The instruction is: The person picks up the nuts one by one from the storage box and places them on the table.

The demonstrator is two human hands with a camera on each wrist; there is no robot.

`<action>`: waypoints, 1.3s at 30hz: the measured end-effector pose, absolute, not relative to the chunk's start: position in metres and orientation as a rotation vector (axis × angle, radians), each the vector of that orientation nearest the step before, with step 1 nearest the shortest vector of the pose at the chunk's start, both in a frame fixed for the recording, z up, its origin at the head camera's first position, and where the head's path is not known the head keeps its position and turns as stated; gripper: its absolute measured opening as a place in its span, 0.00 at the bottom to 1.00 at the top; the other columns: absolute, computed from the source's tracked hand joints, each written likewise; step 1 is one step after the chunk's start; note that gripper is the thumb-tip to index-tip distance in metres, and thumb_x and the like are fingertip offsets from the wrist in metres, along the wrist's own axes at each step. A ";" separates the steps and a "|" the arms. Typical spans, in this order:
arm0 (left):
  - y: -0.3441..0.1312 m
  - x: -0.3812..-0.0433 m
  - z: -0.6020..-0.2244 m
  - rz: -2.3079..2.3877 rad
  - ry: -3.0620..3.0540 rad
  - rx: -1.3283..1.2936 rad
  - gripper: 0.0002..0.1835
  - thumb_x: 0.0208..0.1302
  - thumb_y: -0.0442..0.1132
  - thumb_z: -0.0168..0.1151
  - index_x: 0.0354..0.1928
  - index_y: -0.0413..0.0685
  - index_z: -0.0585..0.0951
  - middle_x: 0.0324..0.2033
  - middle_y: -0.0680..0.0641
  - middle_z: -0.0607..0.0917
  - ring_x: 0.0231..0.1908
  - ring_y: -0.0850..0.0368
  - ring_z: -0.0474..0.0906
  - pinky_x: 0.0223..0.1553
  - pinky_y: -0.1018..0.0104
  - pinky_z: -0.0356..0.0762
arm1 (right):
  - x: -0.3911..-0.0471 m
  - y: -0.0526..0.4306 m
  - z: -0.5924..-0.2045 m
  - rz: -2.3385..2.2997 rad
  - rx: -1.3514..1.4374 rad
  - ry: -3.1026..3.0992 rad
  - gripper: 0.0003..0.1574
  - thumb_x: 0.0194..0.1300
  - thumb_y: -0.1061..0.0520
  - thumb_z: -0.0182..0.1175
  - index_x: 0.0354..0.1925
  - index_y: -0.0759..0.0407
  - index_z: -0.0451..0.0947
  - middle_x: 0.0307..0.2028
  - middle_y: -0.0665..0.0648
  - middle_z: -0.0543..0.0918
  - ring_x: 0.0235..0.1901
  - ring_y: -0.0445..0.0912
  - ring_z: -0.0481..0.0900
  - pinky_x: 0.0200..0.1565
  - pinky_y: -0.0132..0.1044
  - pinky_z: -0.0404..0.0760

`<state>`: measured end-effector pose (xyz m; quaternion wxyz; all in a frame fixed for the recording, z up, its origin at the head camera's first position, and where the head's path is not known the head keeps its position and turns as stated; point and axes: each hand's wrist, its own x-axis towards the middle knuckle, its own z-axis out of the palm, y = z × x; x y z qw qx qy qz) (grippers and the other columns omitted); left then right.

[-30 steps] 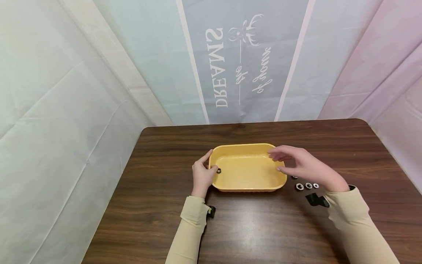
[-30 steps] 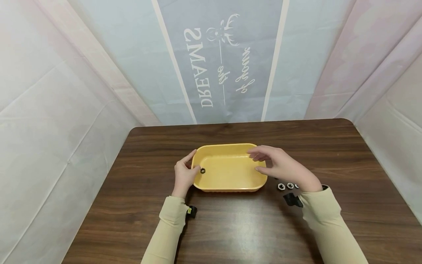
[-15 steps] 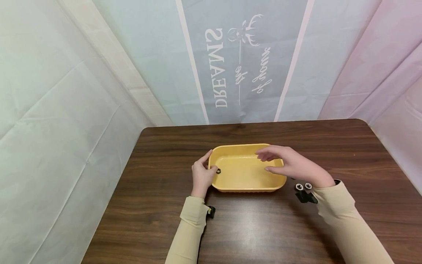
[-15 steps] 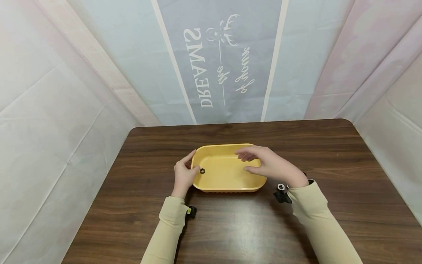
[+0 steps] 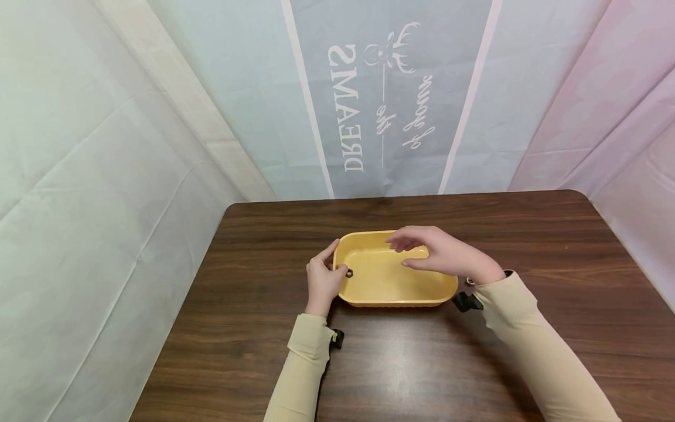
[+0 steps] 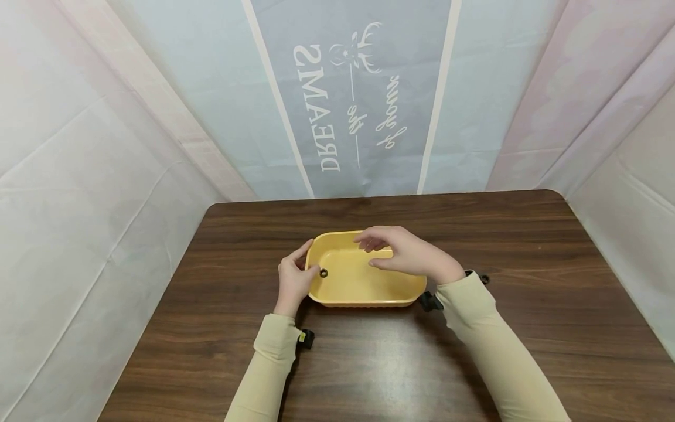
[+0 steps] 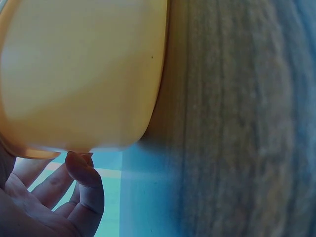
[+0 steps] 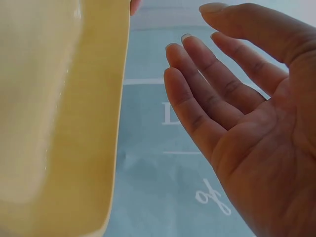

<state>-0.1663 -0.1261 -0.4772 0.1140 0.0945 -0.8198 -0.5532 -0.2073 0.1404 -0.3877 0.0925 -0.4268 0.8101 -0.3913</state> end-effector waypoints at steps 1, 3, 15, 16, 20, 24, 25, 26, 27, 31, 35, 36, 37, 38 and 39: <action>-0.126 -0.166 -0.478 -1.624 -2.402 0.274 0.35 0.47 0.24 0.62 0.59 0.59 0.80 0.22 0.45 0.80 0.16 0.57 0.72 0.14 0.66 0.73 | -0.208 0.138 -0.388 -1.167 -1.276 2.396 0.29 0.58 0.62 0.66 0.58 0.52 0.74 0.48 0.46 0.80 0.49 0.44 0.78 0.50 0.42 0.77; -0.127 -0.166 -0.478 -1.625 -2.399 0.263 0.35 0.47 0.24 0.62 0.59 0.59 0.80 0.26 0.45 0.82 0.17 0.57 0.72 0.15 0.66 0.74 | -0.211 0.134 -0.388 -1.179 -1.296 2.377 0.29 0.58 0.62 0.66 0.58 0.54 0.74 0.48 0.47 0.80 0.49 0.45 0.78 0.51 0.42 0.76; -0.127 -0.167 -0.476 -1.620 -2.406 0.254 0.35 0.47 0.24 0.62 0.59 0.60 0.79 0.28 0.44 0.83 0.17 0.56 0.73 0.15 0.66 0.74 | -0.219 0.117 -0.393 -1.126 -1.310 2.329 0.30 0.59 0.63 0.65 0.60 0.57 0.73 0.50 0.53 0.81 0.51 0.46 0.77 0.52 0.45 0.75; -0.127 -0.167 -0.476 -1.618 -2.408 0.256 0.35 0.47 0.24 0.62 0.59 0.62 0.79 0.27 0.44 0.83 0.17 0.57 0.73 0.15 0.66 0.74 | -0.220 0.115 -0.393 -1.113 -1.312 2.327 0.30 0.59 0.63 0.65 0.60 0.56 0.73 0.50 0.52 0.80 0.51 0.46 0.77 0.52 0.45 0.75; -0.127 -0.165 -0.475 -1.607 -2.408 0.252 0.35 0.47 0.24 0.63 0.58 0.64 0.80 0.28 0.45 0.83 0.17 0.57 0.72 0.15 0.66 0.73 | -0.225 0.109 -0.396 -1.091 -1.326 2.316 0.29 0.59 0.64 0.65 0.60 0.57 0.73 0.48 0.48 0.79 0.50 0.46 0.77 0.52 0.44 0.75; -0.127 -0.165 -0.474 -1.602 -2.406 0.242 0.35 0.47 0.25 0.63 0.58 0.63 0.80 0.29 0.45 0.84 0.16 0.57 0.72 0.15 0.67 0.73 | -0.228 0.104 -0.399 -1.078 -1.317 2.307 0.29 0.59 0.65 0.65 0.59 0.58 0.74 0.47 0.48 0.79 0.50 0.45 0.77 0.52 0.41 0.75; -0.127 -0.165 -0.474 -1.600 -2.407 0.243 0.35 0.46 0.25 0.63 0.58 0.64 0.80 0.29 0.45 0.84 0.16 0.58 0.72 0.15 0.67 0.73 | -0.229 0.102 -0.400 -1.076 -1.318 2.304 0.29 0.59 0.65 0.65 0.59 0.57 0.74 0.47 0.48 0.79 0.50 0.45 0.77 0.52 0.41 0.75; -0.127 -0.165 -0.474 -1.599 -2.406 0.243 0.35 0.46 0.25 0.63 0.58 0.64 0.80 0.29 0.45 0.84 0.16 0.58 0.72 0.15 0.67 0.73 | -0.230 0.100 -0.400 -1.075 -1.321 2.299 0.28 0.59 0.65 0.65 0.59 0.57 0.74 0.48 0.48 0.80 0.50 0.46 0.77 0.52 0.41 0.75; -0.127 -0.165 -0.474 -1.602 -2.404 0.242 0.35 0.46 0.25 0.63 0.58 0.64 0.80 0.29 0.45 0.84 0.16 0.58 0.72 0.15 0.67 0.73 | -0.230 0.099 -0.401 -1.077 -1.324 2.291 0.28 0.59 0.65 0.64 0.59 0.58 0.74 0.48 0.48 0.80 0.50 0.47 0.77 0.52 0.42 0.75; -0.126 -0.165 -0.475 -1.602 -2.414 0.240 0.35 0.46 0.25 0.63 0.59 0.61 0.80 0.30 0.44 0.84 0.17 0.58 0.72 0.15 0.68 0.73 | -0.233 0.094 -0.404 -1.087 -1.348 2.257 0.28 0.58 0.67 0.64 0.58 0.60 0.74 0.48 0.51 0.80 0.50 0.52 0.78 0.52 0.49 0.75; -0.126 -0.166 -0.475 -1.596 -2.421 0.238 0.35 0.47 0.25 0.63 0.59 0.60 0.80 0.28 0.43 0.84 0.16 0.58 0.72 0.15 0.68 0.72 | -0.236 0.092 -0.408 -1.089 -1.362 2.243 0.27 0.57 0.69 0.63 0.57 0.63 0.74 0.48 0.56 0.81 0.50 0.53 0.78 0.52 0.51 0.75; -0.126 -0.166 -0.475 -1.595 -2.418 0.239 0.35 0.47 0.25 0.63 0.59 0.61 0.80 0.28 0.43 0.84 0.16 0.58 0.72 0.15 0.68 0.72 | -0.238 0.091 -0.409 -1.088 -1.374 2.240 0.27 0.58 0.69 0.63 0.56 0.64 0.74 0.49 0.57 0.81 0.50 0.53 0.78 0.52 0.51 0.74; -0.126 -0.166 -0.475 -1.595 -2.415 0.241 0.35 0.47 0.25 0.63 0.58 0.62 0.80 0.28 0.43 0.84 0.16 0.58 0.72 0.15 0.68 0.72 | -0.239 0.090 -0.410 -1.084 -1.377 2.240 0.26 0.58 0.69 0.63 0.56 0.63 0.74 0.49 0.57 0.81 0.50 0.52 0.78 0.52 0.50 0.74; -0.126 -0.166 -0.475 -1.596 -2.412 0.241 0.35 0.47 0.25 0.63 0.58 0.62 0.80 0.28 0.43 0.84 0.16 0.58 0.72 0.15 0.68 0.72 | -0.240 0.089 -0.411 -1.082 -1.381 2.240 0.26 0.58 0.69 0.63 0.56 0.63 0.74 0.49 0.58 0.81 0.50 0.51 0.78 0.52 0.50 0.74; -0.126 -0.165 -0.475 -1.596 -2.410 0.240 0.35 0.47 0.25 0.63 0.58 0.62 0.80 0.28 0.44 0.84 0.16 0.58 0.72 0.15 0.68 0.73 | -0.241 0.088 -0.411 -1.082 -1.383 2.236 0.26 0.58 0.69 0.62 0.56 0.62 0.75 0.49 0.59 0.81 0.50 0.51 0.78 0.53 0.49 0.74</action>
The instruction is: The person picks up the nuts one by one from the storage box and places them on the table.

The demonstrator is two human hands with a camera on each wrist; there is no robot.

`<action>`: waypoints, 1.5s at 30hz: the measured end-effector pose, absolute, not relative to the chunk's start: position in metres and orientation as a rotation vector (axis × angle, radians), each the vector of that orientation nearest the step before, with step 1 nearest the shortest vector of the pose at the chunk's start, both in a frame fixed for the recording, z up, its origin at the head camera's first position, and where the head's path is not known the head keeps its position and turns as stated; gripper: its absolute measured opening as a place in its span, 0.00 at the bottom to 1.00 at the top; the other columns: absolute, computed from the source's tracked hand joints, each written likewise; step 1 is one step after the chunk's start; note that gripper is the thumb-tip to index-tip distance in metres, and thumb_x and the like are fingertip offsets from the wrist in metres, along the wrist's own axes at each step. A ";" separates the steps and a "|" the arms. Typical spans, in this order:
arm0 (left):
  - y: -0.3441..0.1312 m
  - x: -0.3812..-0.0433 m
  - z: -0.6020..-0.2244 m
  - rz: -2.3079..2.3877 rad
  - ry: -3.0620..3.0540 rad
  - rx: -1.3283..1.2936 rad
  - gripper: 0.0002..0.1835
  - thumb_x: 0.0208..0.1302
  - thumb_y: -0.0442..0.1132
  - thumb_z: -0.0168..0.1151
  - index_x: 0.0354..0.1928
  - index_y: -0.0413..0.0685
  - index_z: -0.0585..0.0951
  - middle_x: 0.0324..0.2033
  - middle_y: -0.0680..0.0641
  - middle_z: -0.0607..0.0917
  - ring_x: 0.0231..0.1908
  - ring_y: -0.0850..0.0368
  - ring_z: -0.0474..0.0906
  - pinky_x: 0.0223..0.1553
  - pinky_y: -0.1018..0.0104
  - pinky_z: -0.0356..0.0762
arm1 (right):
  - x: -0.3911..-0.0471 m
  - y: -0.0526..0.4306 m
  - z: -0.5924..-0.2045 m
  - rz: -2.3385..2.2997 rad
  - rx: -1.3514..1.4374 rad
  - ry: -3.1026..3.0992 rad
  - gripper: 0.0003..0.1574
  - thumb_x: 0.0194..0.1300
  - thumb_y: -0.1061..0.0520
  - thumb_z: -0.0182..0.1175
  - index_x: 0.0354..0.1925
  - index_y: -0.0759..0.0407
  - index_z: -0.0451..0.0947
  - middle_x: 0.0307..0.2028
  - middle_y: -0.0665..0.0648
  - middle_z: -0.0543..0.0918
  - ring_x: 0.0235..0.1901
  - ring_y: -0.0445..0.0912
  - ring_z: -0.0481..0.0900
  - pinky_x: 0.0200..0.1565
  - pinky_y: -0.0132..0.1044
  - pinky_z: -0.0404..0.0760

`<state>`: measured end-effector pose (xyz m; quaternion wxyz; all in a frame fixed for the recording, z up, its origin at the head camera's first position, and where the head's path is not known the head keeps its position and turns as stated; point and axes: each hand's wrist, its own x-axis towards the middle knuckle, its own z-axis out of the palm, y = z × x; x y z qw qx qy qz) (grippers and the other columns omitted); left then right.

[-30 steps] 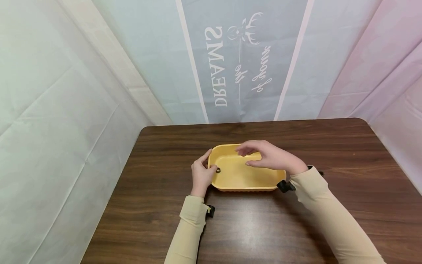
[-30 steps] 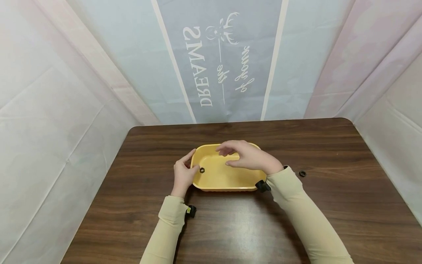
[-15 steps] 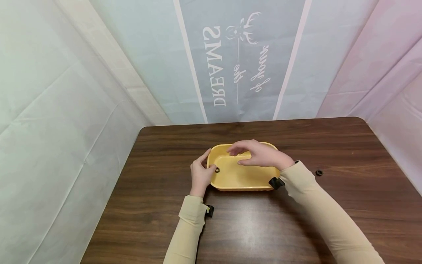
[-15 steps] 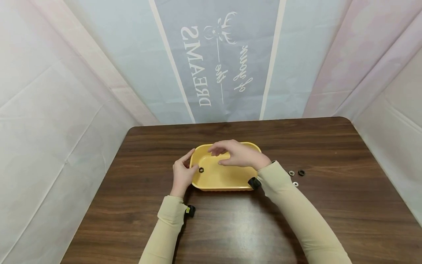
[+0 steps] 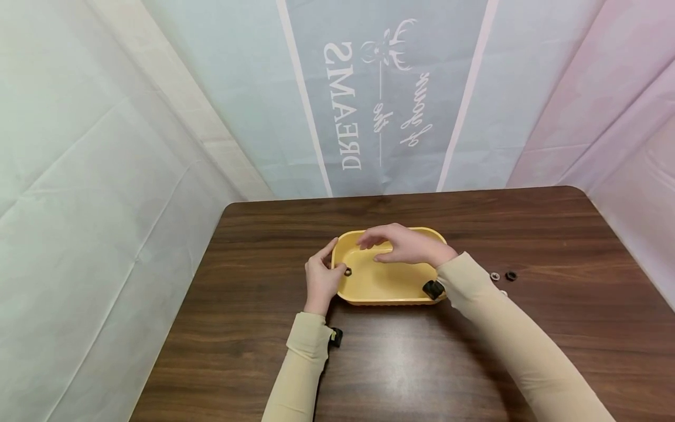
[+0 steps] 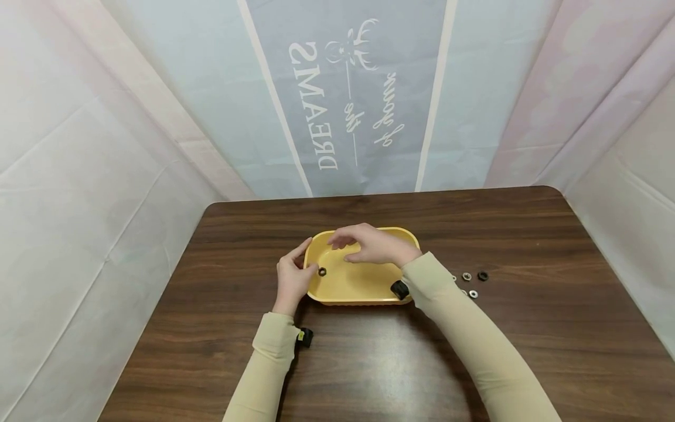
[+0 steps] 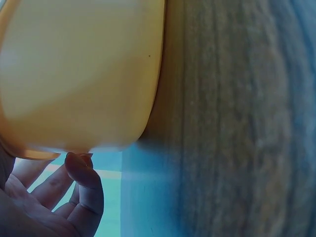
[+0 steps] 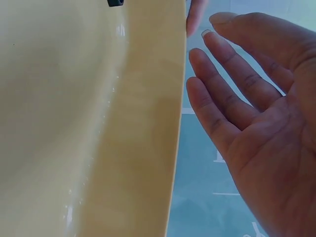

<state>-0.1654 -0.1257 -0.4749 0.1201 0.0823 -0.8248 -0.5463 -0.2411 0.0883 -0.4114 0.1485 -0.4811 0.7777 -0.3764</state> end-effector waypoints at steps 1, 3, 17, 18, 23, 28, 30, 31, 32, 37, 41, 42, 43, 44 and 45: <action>-0.126 -0.166 -0.475 -1.592 -2.410 0.239 0.34 0.47 0.25 0.63 0.58 0.62 0.80 0.27 0.44 0.84 0.16 0.58 0.72 0.14 0.68 0.72 | -0.242 0.087 -0.412 -1.081 -1.388 2.234 0.26 0.58 0.69 0.62 0.56 0.62 0.75 0.49 0.59 0.81 0.50 0.50 0.77 0.53 0.49 0.74; -0.126 -0.166 -0.477 -1.577 -2.413 0.232 0.34 0.46 0.25 0.62 0.58 0.60 0.80 0.25 0.45 0.83 0.15 0.59 0.71 0.14 0.68 0.71 | -0.244 0.085 -0.413 -1.095 -1.396 2.214 0.26 0.58 0.70 0.62 0.56 0.60 0.75 0.49 0.59 0.80 0.50 0.52 0.77 0.54 0.49 0.74; -0.126 -0.166 -0.483 -1.567 -2.409 0.231 0.34 0.46 0.26 0.62 0.58 0.60 0.81 0.20 0.47 0.80 0.13 0.59 0.68 0.12 0.69 0.68 | -0.247 0.069 -0.429 -1.082 -1.338 2.075 0.29 0.58 0.70 0.61 0.59 0.67 0.72 0.52 0.64 0.78 0.53 0.57 0.75 0.55 0.54 0.72; -0.127 -0.166 -0.483 -1.568 -2.407 0.232 0.34 0.46 0.25 0.62 0.58 0.60 0.81 0.18 0.47 0.80 0.13 0.60 0.68 0.12 0.69 0.68 | -0.248 0.068 -0.430 -1.082 -1.342 2.071 0.29 0.58 0.70 0.61 0.59 0.67 0.72 0.52 0.64 0.78 0.53 0.56 0.75 0.55 0.53 0.72; -0.127 -0.167 -0.482 -1.562 -2.408 0.229 0.34 0.46 0.26 0.63 0.57 0.60 0.81 0.18 0.47 0.80 0.12 0.60 0.68 0.12 0.69 0.68 | -0.249 0.063 -0.436 -1.085 -1.354 2.048 0.28 0.56 0.71 0.61 0.57 0.68 0.72 0.52 0.64 0.78 0.52 0.58 0.76 0.56 0.50 0.72; -0.127 -0.167 -0.481 -1.552 -2.413 0.235 0.33 0.46 0.26 0.63 0.57 0.60 0.81 0.19 0.49 0.80 0.12 0.61 0.68 0.12 0.69 0.68 | -0.249 0.058 -0.441 -1.074 -1.365 2.023 0.28 0.55 0.72 0.61 0.56 0.69 0.73 0.51 0.65 0.78 0.51 0.59 0.76 0.56 0.50 0.72; -0.127 -0.167 -0.482 -1.556 -2.411 0.233 0.33 0.46 0.25 0.63 0.57 0.59 0.81 0.18 0.50 0.80 0.12 0.61 0.68 0.12 0.69 0.68 | -0.249 0.056 -0.443 -1.068 -1.374 2.012 0.28 0.54 0.72 0.61 0.56 0.68 0.73 0.51 0.65 0.78 0.51 0.59 0.76 0.55 0.50 0.72; -0.127 -0.167 -0.482 -1.556 -2.412 0.232 0.33 0.46 0.25 0.63 0.58 0.59 0.81 0.19 0.50 0.80 0.12 0.61 0.68 0.12 0.69 0.69 | -0.248 0.055 -0.444 -1.066 -1.375 2.006 0.29 0.54 0.73 0.61 0.56 0.68 0.73 0.51 0.65 0.78 0.50 0.59 0.76 0.55 0.50 0.73; -0.127 -0.167 -0.482 -1.554 -2.412 0.230 0.33 0.46 0.25 0.63 0.58 0.58 0.81 0.19 0.50 0.80 0.13 0.61 0.69 0.12 0.69 0.69 | -0.248 0.054 -0.445 -1.063 -1.374 2.004 0.29 0.54 0.73 0.61 0.56 0.67 0.73 0.51 0.64 0.78 0.50 0.59 0.76 0.55 0.50 0.73; -0.127 -0.167 -0.483 -1.551 -2.412 0.229 0.33 0.47 0.25 0.63 0.58 0.59 0.81 0.19 0.50 0.80 0.13 0.60 0.69 0.12 0.69 0.69 | -0.248 0.049 -0.449 -1.043 -1.346 2.003 0.29 0.53 0.73 0.62 0.55 0.63 0.74 0.51 0.58 0.79 0.50 0.57 0.77 0.55 0.48 0.73; -0.128 -0.168 -0.482 -1.557 -2.410 0.231 0.32 0.47 0.26 0.64 0.58 0.59 0.81 0.19 0.50 0.79 0.14 0.60 0.69 0.13 0.69 0.69 | -0.248 0.047 -0.449 -1.010 -1.326 2.023 0.29 0.54 0.72 0.62 0.55 0.60 0.75 0.51 0.54 0.79 0.51 0.55 0.77 0.55 0.46 0.73; -0.128 -0.169 -0.482 -1.559 -2.410 0.230 0.32 0.47 0.26 0.64 0.58 0.58 0.81 0.21 0.49 0.80 0.14 0.60 0.69 0.13 0.69 0.69 | -0.248 0.046 -0.449 -1.001 -1.320 2.026 0.29 0.54 0.72 0.62 0.55 0.60 0.75 0.51 0.54 0.79 0.51 0.55 0.77 0.55 0.45 0.73; -0.128 -0.169 -0.482 -1.564 -2.409 0.230 0.32 0.47 0.26 0.64 0.58 0.58 0.81 0.23 0.49 0.81 0.14 0.60 0.70 0.13 0.68 0.70 | -0.248 0.045 -0.448 -0.994 -1.315 2.029 0.29 0.54 0.72 0.62 0.56 0.59 0.75 0.51 0.54 0.78 0.51 0.55 0.77 0.55 0.45 0.73; -0.128 -0.169 -0.482 -1.567 -2.407 0.230 0.32 0.47 0.26 0.64 0.58 0.58 0.81 0.24 0.49 0.81 0.15 0.60 0.70 0.13 0.68 0.70 | -0.248 0.045 -0.448 -0.992 -1.317 2.028 0.29 0.54 0.72 0.62 0.56 0.60 0.75 0.52 0.54 0.78 0.51 0.55 0.77 0.55 0.46 0.73; -0.128 -0.169 -0.481 -1.572 -2.405 0.230 0.32 0.47 0.26 0.64 0.58 0.57 0.81 0.26 0.49 0.82 0.15 0.60 0.70 0.14 0.68 0.71 | -0.249 0.045 -0.448 -0.988 -1.316 2.028 0.29 0.54 0.72 0.62 0.56 0.60 0.75 0.52 0.54 0.78 0.51 0.55 0.77 0.55 0.45 0.73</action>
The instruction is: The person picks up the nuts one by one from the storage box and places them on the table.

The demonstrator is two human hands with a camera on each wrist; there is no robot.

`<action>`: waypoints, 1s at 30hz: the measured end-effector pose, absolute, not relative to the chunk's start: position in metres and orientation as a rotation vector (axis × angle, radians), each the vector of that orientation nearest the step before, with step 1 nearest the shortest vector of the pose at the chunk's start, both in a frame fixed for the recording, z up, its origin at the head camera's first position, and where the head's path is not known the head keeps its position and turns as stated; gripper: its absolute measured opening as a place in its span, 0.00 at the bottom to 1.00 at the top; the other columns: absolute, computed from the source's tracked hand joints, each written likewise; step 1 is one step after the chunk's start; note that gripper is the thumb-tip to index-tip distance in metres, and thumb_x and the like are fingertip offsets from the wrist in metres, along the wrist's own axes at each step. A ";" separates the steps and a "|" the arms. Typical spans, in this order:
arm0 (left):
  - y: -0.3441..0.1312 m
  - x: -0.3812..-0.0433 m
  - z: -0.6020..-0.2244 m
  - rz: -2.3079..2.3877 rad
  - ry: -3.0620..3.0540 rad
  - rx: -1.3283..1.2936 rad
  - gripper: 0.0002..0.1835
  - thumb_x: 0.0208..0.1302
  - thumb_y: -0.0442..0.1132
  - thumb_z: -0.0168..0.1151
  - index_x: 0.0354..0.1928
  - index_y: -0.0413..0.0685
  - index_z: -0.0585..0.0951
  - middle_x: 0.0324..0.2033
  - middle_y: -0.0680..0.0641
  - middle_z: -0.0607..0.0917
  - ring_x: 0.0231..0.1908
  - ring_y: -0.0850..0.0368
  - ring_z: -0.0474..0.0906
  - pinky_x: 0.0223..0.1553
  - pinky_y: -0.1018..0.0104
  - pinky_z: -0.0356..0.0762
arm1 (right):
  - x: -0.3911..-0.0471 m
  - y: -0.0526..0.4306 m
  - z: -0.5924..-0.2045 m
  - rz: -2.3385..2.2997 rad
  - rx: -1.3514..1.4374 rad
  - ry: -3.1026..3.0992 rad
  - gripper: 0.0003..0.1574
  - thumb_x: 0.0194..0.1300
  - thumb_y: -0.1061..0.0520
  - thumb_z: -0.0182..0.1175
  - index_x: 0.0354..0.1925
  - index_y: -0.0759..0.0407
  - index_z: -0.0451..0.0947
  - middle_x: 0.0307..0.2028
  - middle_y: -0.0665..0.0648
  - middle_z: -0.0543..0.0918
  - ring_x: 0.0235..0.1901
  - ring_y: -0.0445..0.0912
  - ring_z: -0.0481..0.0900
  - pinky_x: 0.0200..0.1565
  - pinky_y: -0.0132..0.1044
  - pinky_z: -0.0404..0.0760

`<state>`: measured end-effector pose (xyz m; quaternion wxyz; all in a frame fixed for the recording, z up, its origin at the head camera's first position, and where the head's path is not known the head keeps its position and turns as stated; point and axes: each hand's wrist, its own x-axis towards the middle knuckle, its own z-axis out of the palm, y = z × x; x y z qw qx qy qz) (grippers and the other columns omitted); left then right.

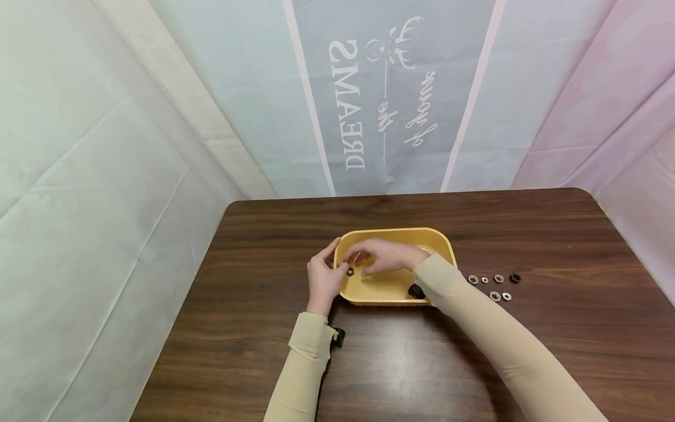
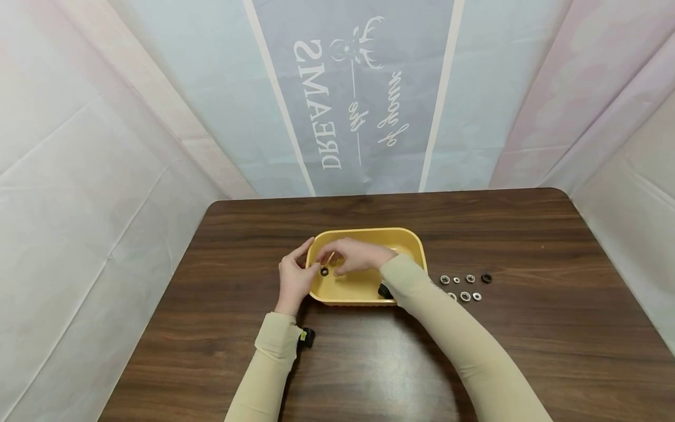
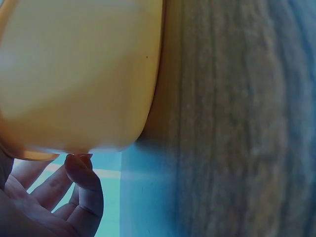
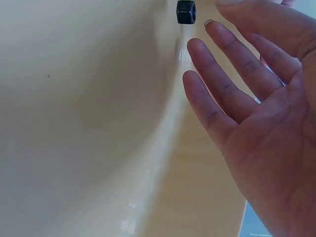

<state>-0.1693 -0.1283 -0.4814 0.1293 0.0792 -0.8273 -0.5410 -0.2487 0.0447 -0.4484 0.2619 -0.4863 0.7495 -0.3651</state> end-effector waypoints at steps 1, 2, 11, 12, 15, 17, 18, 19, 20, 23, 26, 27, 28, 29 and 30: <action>-0.128 -0.169 -0.481 -1.574 -2.403 0.229 0.32 0.47 0.26 0.64 0.58 0.57 0.81 0.27 0.49 0.82 0.15 0.60 0.71 0.14 0.68 0.71 | -0.249 0.044 -0.449 -0.983 -1.316 2.030 0.29 0.54 0.72 0.62 0.56 0.60 0.75 0.52 0.54 0.78 0.51 0.55 0.76 0.55 0.45 0.73; -0.128 -0.170 -0.481 -1.577 -2.401 0.226 0.32 0.47 0.26 0.64 0.58 0.56 0.81 0.28 0.49 0.83 0.15 0.60 0.71 0.14 0.68 0.71 | -0.249 0.044 -0.449 -0.979 -1.317 2.030 0.29 0.54 0.72 0.62 0.56 0.60 0.75 0.52 0.54 0.78 0.51 0.55 0.76 0.55 0.45 0.73; -0.128 -0.170 -0.480 -1.600 -2.388 0.228 0.31 0.47 0.26 0.66 0.57 0.56 0.82 0.26 0.49 0.82 0.15 0.60 0.71 0.13 0.69 0.71 | -0.251 0.043 -0.454 -0.952 -1.362 2.049 0.30 0.53 0.71 0.64 0.56 0.63 0.75 0.51 0.56 0.79 0.50 0.55 0.77 0.54 0.43 0.74; -0.128 -0.170 -0.480 -1.601 -2.388 0.228 0.32 0.47 0.26 0.66 0.57 0.56 0.82 0.26 0.49 0.82 0.15 0.60 0.70 0.13 0.69 0.71 | -0.251 0.042 -0.455 -0.953 -1.365 2.048 0.29 0.53 0.71 0.64 0.56 0.63 0.75 0.51 0.56 0.79 0.50 0.55 0.77 0.54 0.43 0.74; -0.128 -0.170 -0.480 -1.592 -2.389 0.224 0.32 0.47 0.26 0.65 0.57 0.56 0.81 0.26 0.49 0.82 0.15 0.61 0.70 0.13 0.69 0.71 | -0.252 0.042 -0.456 -0.957 -1.371 2.044 0.29 0.54 0.71 0.63 0.56 0.63 0.75 0.51 0.56 0.79 0.50 0.54 0.77 0.54 0.44 0.74; -0.128 -0.170 -0.480 -1.585 -2.390 0.225 0.32 0.47 0.26 0.66 0.57 0.56 0.81 0.27 0.50 0.83 0.15 0.61 0.70 0.13 0.69 0.70 | -0.252 0.042 -0.457 -0.955 -1.379 2.043 0.29 0.54 0.71 0.63 0.56 0.63 0.75 0.51 0.55 0.79 0.50 0.54 0.77 0.54 0.44 0.74; -0.128 -0.170 -0.480 -1.585 -2.390 0.225 0.32 0.47 0.26 0.66 0.57 0.56 0.81 0.27 0.50 0.83 0.15 0.61 0.70 0.14 0.69 0.70 | -0.253 0.042 -0.458 -0.953 -1.382 2.044 0.29 0.54 0.71 0.63 0.56 0.63 0.75 0.51 0.55 0.79 0.50 0.54 0.77 0.54 0.43 0.73; -0.128 -0.170 -0.480 -1.581 -2.392 0.225 0.32 0.47 0.26 0.66 0.57 0.56 0.81 0.27 0.50 0.82 0.15 0.61 0.70 0.14 0.69 0.70 | -0.253 0.041 -0.458 -0.950 -1.385 2.044 0.29 0.54 0.71 0.63 0.56 0.63 0.75 0.51 0.55 0.79 0.50 0.53 0.77 0.54 0.43 0.73; -0.128 -0.170 -0.480 -1.579 -2.393 0.227 0.32 0.47 0.26 0.66 0.57 0.57 0.81 0.27 0.50 0.82 0.15 0.61 0.70 0.14 0.69 0.70 | -0.253 0.041 -0.458 -0.948 -1.387 2.045 0.29 0.54 0.70 0.63 0.56 0.63 0.75 0.51 0.55 0.79 0.50 0.53 0.77 0.54 0.43 0.73; -0.128 -0.171 -0.481 -1.580 -2.392 0.227 0.32 0.47 0.26 0.66 0.57 0.57 0.82 0.25 0.49 0.82 0.15 0.60 0.69 0.13 0.69 0.70 | -0.253 0.042 -0.460 -0.945 -1.397 2.045 0.29 0.54 0.70 0.63 0.56 0.64 0.74 0.51 0.55 0.79 0.50 0.53 0.77 0.55 0.44 0.73; -0.129 -0.171 -0.481 -1.581 -2.387 0.226 0.32 0.47 0.26 0.66 0.57 0.57 0.82 0.25 0.50 0.82 0.15 0.61 0.69 0.13 0.69 0.70 | -0.253 0.041 -0.461 -0.939 -1.401 2.045 0.29 0.55 0.70 0.63 0.57 0.64 0.74 0.51 0.56 0.79 0.51 0.54 0.76 0.56 0.44 0.72; -0.129 -0.170 -0.481 -1.582 -2.385 0.224 0.32 0.46 0.26 0.66 0.57 0.57 0.82 0.25 0.50 0.82 0.15 0.61 0.69 0.13 0.69 0.70 | -0.253 0.041 -0.462 -0.938 -1.401 2.044 0.29 0.55 0.70 0.63 0.57 0.64 0.74 0.52 0.56 0.79 0.51 0.54 0.76 0.56 0.44 0.72; -0.129 -0.170 -0.481 -1.580 -2.386 0.225 0.32 0.46 0.26 0.65 0.57 0.57 0.82 0.25 0.50 0.82 0.14 0.61 0.69 0.13 0.69 0.70 | -0.253 0.041 -0.462 -0.936 -1.401 2.044 0.29 0.55 0.70 0.63 0.57 0.64 0.74 0.51 0.56 0.79 0.52 0.53 0.76 0.56 0.44 0.72; -0.129 -0.170 -0.481 -1.583 -2.385 0.224 0.32 0.46 0.26 0.65 0.57 0.57 0.82 0.24 0.50 0.82 0.14 0.61 0.69 0.13 0.69 0.70 | -0.253 0.040 -0.462 -0.934 -1.399 2.044 0.29 0.55 0.70 0.63 0.57 0.64 0.74 0.51 0.55 0.79 0.52 0.53 0.76 0.56 0.44 0.72; -0.129 -0.170 -0.481 -1.588 -2.384 0.224 0.32 0.46 0.26 0.65 0.57 0.57 0.82 0.23 0.50 0.82 0.14 0.61 0.70 0.13 0.69 0.70 | -0.253 0.040 -0.463 -0.934 -1.399 2.042 0.30 0.55 0.70 0.63 0.57 0.64 0.74 0.51 0.55 0.79 0.52 0.53 0.76 0.56 0.44 0.72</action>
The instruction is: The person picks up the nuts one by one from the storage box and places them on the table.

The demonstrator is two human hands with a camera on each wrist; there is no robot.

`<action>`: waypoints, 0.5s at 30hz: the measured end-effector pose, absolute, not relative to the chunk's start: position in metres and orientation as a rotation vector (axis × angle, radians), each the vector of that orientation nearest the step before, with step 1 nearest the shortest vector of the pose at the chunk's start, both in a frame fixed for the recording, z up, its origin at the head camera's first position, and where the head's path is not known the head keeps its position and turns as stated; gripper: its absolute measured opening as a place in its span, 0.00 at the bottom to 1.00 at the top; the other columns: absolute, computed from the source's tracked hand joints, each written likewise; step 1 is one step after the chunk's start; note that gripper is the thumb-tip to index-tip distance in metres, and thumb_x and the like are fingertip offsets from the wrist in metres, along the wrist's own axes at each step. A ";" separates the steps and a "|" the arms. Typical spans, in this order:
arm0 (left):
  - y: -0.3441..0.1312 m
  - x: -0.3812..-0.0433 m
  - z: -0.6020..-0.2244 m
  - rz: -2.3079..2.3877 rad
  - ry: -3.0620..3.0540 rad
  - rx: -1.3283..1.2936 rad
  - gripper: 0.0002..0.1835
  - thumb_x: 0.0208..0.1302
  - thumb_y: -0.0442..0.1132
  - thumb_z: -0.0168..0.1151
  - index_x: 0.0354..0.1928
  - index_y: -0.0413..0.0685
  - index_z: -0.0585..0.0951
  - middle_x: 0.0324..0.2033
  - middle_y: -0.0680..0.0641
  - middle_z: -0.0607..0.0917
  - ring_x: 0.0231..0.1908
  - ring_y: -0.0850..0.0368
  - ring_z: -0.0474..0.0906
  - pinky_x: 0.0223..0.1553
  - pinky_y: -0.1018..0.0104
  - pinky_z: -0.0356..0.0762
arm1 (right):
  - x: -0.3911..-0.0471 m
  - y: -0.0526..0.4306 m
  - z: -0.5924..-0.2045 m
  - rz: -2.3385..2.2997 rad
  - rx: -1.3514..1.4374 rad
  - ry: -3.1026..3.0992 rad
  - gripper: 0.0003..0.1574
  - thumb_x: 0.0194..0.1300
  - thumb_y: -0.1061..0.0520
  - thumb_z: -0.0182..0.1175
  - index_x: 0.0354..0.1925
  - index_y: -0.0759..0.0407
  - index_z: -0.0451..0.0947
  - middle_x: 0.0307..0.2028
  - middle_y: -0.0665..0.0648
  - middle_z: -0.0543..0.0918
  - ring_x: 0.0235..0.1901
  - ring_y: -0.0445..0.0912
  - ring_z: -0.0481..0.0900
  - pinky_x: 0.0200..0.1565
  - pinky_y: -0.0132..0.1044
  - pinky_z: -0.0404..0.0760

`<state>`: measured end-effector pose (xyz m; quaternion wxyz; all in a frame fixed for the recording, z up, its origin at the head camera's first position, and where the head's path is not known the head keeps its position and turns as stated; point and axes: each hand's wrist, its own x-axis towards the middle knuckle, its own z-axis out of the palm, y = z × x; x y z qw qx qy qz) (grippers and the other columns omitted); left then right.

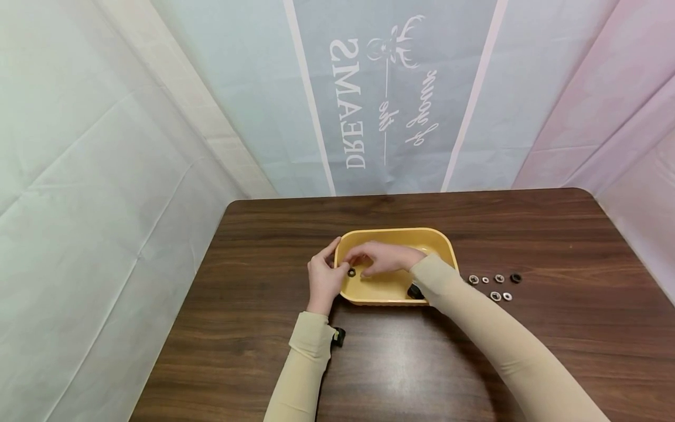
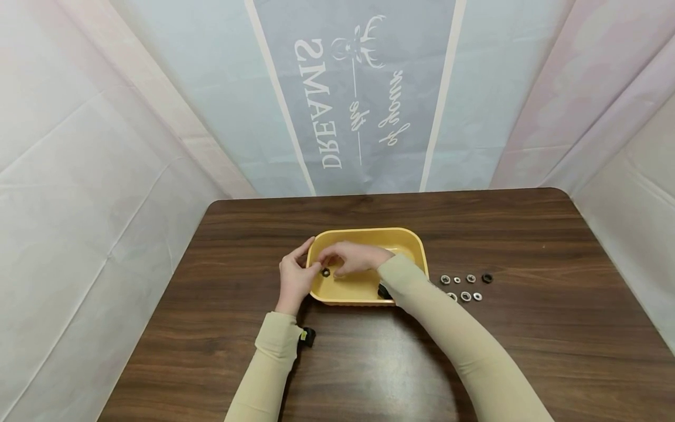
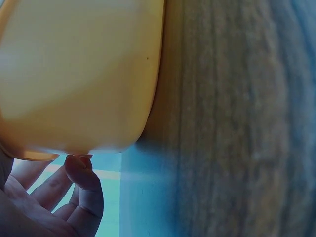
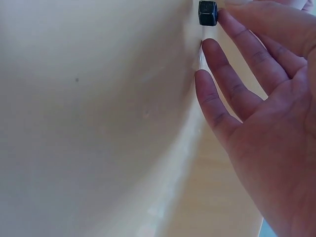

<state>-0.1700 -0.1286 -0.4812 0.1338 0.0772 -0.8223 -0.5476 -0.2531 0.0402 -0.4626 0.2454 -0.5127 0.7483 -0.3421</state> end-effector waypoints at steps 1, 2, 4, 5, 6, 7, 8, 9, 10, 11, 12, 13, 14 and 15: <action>-0.128 -0.170 -0.481 -1.595 -2.381 0.223 0.32 0.46 0.26 0.65 0.57 0.57 0.82 0.23 0.49 0.81 0.14 0.61 0.70 0.13 0.69 0.70 | -0.253 0.040 -0.463 -0.935 -1.399 2.041 0.30 0.54 0.70 0.63 0.57 0.63 0.74 0.50 0.54 0.80 0.52 0.52 0.77 0.57 0.44 0.71; -0.128 -0.170 -0.481 -1.596 -2.380 0.223 0.32 0.46 0.26 0.65 0.57 0.56 0.81 0.22 0.49 0.81 0.14 0.61 0.70 0.12 0.69 0.69 | -0.253 0.040 -0.463 -0.937 -1.398 2.037 0.30 0.54 0.70 0.63 0.57 0.63 0.74 0.50 0.54 0.80 0.51 0.52 0.77 0.57 0.44 0.71; -0.128 -0.170 -0.481 -1.596 -2.382 0.229 0.32 0.46 0.26 0.65 0.57 0.57 0.81 0.20 0.49 0.80 0.14 0.60 0.70 0.12 0.69 0.69 | -0.252 0.040 -0.462 -0.942 -1.398 2.028 0.30 0.54 0.71 0.63 0.57 0.63 0.74 0.48 0.54 0.81 0.51 0.51 0.77 0.57 0.44 0.71; -0.128 -0.170 -0.481 -1.601 -2.381 0.230 0.32 0.46 0.26 0.65 0.57 0.57 0.81 0.21 0.49 0.80 0.14 0.60 0.70 0.12 0.69 0.70 | -0.252 0.041 -0.463 -0.944 -1.399 2.022 0.30 0.54 0.71 0.63 0.57 0.63 0.74 0.47 0.54 0.81 0.51 0.50 0.77 0.57 0.44 0.71; -0.128 -0.170 -0.481 -1.598 -2.384 0.234 0.32 0.46 0.26 0.65 0.57 0.57 0.81 0.21 0.49 0.80 0.14 0.60 0.70 0.13 0.69 0.70 | -0.252 0.041 -0.463 -0.945 -1.397 2.017 0.30 0.53 0.72 0.63 0.57 0.63 0.74 0.47 0.55 0.82 0.50 0.50 0.77 0.57 0.44 0.71; -0.128 -0.169 -0.481 -1.595 -2.386 0.238 0.32 0.46 0.26 0.65 0.57 0.58 0.81 0.20 0.49 0.80 0.14 0.60 0.70 0.13 0.69 0.70 | -0.252 0.041 -0.463 -0.948 -1.396 2.011 0.30 0.53 0.72 0.63 0.56 0.63 0.74 0.46 0.55 0.82 0.50 0.50 0.77 0.56 0.44 0.71; -0.128 -0.169 -0.481 -1.589 -2.391 0.241 0.33 0.46 0.26 0.65 0.57 0.59 0.81 0.20 0.48 0.80 0.14 0.60 0.69 0.13 0.69 0.70 | -0.251 0.041 -0.463 -0.949 -1.394 2.008 0.30 0.53 0.72 0.63 0.56 0.63 0.74 0.46 0.56 0.82 0.50 0.49 0.77 0.56 0.44 0.71; -0.128 -0.169 -0.480 -1.589 -2.394 0.245 0.33 0.46 0.26 0.65 0.57 0.60 0.81 0.21 0.48 0.80 0.14 0.60 0.69 0.13 0.69 0.70 | -0.251 0.041 -0.464 -0.948 -1.392 2.008 0.30 0.53 0.73 0.63 0.56 0.62 0.74 0.45 0.56 0.82 0.49 0.48 0.77 0.56 0.44 0.71; -0.127 -0.169 -0.480 -1.588 -2.395 0.246 0.33 0.46 0.26 0.65 0.57 0.61 0.81 0.21 0.48 0.80 0.14 0.60 0.69 0.13 0.69 0.70 | -0.251 0.041 -0.464 -0.946 -1.391 2.007 0.30 0.53 0.73 0.63 0.56 0.62 0.74 0.45 0.56 0.82 0.49 0.48 0.77 0.56 0.43 0.71; -0.127 -0.169 -0.480 -1.591 -2.393 0.246 0.33 0.47 0.26 0.65 0.57 0.61 0.81 0.22 0.49 0.80 0.14 0.60 0.69 0.13 0.69 0.70 | -0.251 0.041 -0.465 -0.948 -1.391 2.005 0.30 0.52 0.73 0.63 0.56 0.62 0.74 0.45 0.56 0.82 0.49 0.47 0.77 0.56 0.43 0.71; -0.127 -0.169 -0.480 -1.592 -2.392 0.247 0.33 0.47 0.26 0.65 0.57 0.61 0.81 0.22 0.49 0.81 0.14 0.60 0.69 0.12 0.69 0.69 | -0.251 0.040 -0.465 -0.948 -1.390 2.004 0.31 0.52 0.73 0.63 0.56 0.62 0.74 0.45 0.56 0.82 0.49 0.47 0.77 0.56 0.43 0.71; -0.127 -0.169 -0.480 -1.594 -2.389 0.248 0.33 0.46 0.26 0.65 0.57 0.60 0.82 0.22 0.48 0.80 0.14 0.60 0.69 0.12 0.69 0.69 | -0.251 0.040 -0.466 -0.950 -1.389 1.999 0.31 0.52 0.74 0.62 0.56 0.62 0.74 0.44 0.57 0.82 0.48 0.48 0.77 0.56 0.43 0.72; -0.127 -0.169 -0.480 -1.593 -2.386 0.245 0.32 0.46 0.26 0.65 0.57 0.59 0.82 0.22 0.49 0.81 0.13 0.60 0.69 0.12 0.69 0.69 | -0.251 0.040 -0.466 -0.949 -1.387 1.996 0.31 0.51 0.74 0.62 0.56 0.62 0.74 0.44 0.57 0.82 0.48 0.48 0.77 0.55 0.43 0.72; -0.127 -0.169 -0.480 -1.593 -2.384 0.241 0.32 0.46 0.26 0.65 0.57 0.58 0.82 0.21 0.49 0.81 0.13 0.60 0.68 0.12 0.69 0.69 | -0.252 0.040 -0.466 -0.952 -1.385 1.991 0.31 0.51 0.75 0.62 0.55 0.62 0.74 0.44 0.57 0.82 0.47 0.48 0.77 0.54 0.43 0.73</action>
